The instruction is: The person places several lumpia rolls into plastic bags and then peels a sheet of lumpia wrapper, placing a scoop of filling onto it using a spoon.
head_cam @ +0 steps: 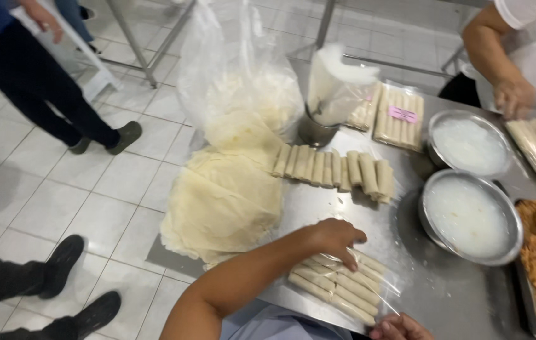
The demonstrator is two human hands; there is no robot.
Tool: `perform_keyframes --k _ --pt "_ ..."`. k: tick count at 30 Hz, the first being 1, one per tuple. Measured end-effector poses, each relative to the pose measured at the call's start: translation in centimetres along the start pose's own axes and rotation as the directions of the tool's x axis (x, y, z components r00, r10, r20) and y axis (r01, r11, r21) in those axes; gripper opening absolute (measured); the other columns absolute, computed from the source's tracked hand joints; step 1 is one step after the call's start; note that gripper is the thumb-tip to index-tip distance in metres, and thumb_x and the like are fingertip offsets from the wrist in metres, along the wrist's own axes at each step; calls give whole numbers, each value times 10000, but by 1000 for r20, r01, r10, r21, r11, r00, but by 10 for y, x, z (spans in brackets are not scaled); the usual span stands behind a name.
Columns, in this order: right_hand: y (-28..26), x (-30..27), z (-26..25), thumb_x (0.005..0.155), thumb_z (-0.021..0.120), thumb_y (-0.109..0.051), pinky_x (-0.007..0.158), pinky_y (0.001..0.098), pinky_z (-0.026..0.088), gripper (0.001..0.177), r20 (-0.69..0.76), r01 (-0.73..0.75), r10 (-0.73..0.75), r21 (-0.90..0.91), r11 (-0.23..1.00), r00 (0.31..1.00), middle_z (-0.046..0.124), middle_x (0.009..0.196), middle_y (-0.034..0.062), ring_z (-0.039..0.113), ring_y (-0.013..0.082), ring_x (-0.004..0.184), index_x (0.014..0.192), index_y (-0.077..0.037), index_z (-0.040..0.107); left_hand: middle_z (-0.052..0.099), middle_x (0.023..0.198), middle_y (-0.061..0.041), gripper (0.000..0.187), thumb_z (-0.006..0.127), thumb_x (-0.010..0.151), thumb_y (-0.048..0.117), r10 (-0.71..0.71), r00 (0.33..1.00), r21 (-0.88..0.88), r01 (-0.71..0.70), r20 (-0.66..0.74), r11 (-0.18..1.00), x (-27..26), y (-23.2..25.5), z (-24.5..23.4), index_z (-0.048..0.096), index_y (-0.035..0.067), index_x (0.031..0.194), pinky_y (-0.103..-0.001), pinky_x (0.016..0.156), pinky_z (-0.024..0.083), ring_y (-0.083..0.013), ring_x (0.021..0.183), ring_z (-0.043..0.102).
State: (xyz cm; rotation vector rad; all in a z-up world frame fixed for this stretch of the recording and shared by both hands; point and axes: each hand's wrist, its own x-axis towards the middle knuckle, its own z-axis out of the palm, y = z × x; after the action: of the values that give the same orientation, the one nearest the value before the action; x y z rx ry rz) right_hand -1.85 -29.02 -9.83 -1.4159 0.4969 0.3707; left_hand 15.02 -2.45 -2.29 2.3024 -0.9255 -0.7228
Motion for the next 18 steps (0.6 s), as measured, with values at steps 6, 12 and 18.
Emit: perform_keyframes --k 6,12,18 --pt "-127 -44 32 803 642 -60 456 357 547 216 81 182 -163 -422 888 983 762 601 204 699 263 531 739 106 764 621 974 -32 621 620 573 563 -84 995 -256 94 52 962 -50 20 -31 654 162 1046 -294 682 420 -179 864 572" --pt "-242 -84 90 732 680 -136 461 152 451 49 571 807 -667 -585 78 478 646 652 -31 535 37 497 707 -112 645 570 1002 -33 412 739 709 175 -135 967 -823 -107 -217 558 -116 58 -25 467 115 1013 -245 800 531 -172 963 603" --pt "-267 -83 109 827 591 -170 644 254 495 96 775 833 -553 -500 -237 307 634 803 21 623 137 690 800 -97 648 653 1093 -60 361 730 762 212 135 637 -302 -527 -759 794 -139 72 -48 600 127 1088 -300 878 552 -199 1054 635"
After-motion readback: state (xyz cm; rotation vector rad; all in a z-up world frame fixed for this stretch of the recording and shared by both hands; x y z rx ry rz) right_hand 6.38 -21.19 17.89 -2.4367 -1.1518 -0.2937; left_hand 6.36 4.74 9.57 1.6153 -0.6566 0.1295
